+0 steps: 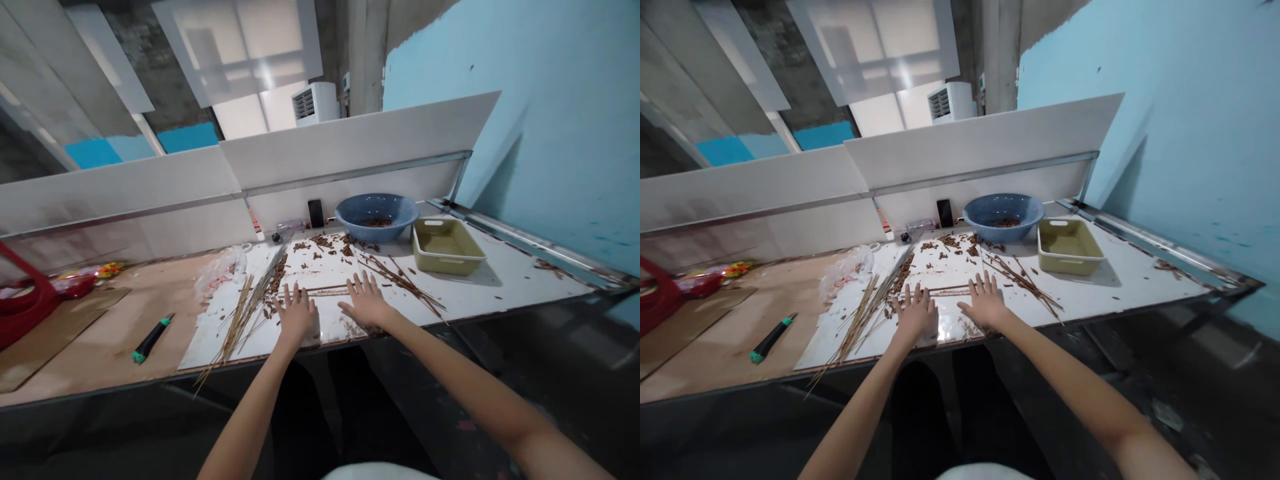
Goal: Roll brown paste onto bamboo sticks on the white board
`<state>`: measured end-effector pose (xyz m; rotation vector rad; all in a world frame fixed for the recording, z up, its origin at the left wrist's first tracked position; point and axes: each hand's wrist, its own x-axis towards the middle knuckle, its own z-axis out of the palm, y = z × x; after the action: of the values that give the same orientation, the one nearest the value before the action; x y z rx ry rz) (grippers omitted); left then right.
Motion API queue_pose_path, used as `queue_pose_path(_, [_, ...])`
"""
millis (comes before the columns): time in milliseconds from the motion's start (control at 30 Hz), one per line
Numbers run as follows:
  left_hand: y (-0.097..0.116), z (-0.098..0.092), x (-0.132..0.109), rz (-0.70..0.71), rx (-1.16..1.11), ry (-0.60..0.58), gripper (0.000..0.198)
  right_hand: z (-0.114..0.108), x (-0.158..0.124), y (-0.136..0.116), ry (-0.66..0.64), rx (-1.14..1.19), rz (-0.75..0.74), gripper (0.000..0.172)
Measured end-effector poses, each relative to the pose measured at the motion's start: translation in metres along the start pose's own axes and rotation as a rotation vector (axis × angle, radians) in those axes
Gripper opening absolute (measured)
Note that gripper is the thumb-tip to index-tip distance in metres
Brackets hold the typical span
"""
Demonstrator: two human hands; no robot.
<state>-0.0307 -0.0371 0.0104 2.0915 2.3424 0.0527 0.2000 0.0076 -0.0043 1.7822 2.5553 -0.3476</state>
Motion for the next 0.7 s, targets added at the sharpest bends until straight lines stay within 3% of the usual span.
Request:
queue_pose_path(100, [-0.005,0.001,0.001,-0.03,-0.003,0.013,0.067,0.003,0.003,0.003,-0.023,0.015,0.022,0.107])
queue_pose_path(267, [-0.001,-0.011,0.014,-0.076,-0.031,0.036,0.066,-0.011,0.022,0.0,-0.002,0.01,0.067,0.104])
queue_pose_path(467, [-0.014,-0.001,-0.002,-0.04,0.02,0.068,0.063,0.004,-0.001,0.002,-0.011,0.0,0.031,0.109])
queue_pose_path(700, [-0.008,-0.013,0.021,-0.085,-0.03,0.035,0.064,-0.014,0.023,0.002,-0.008,0.006,0.083,0.104])
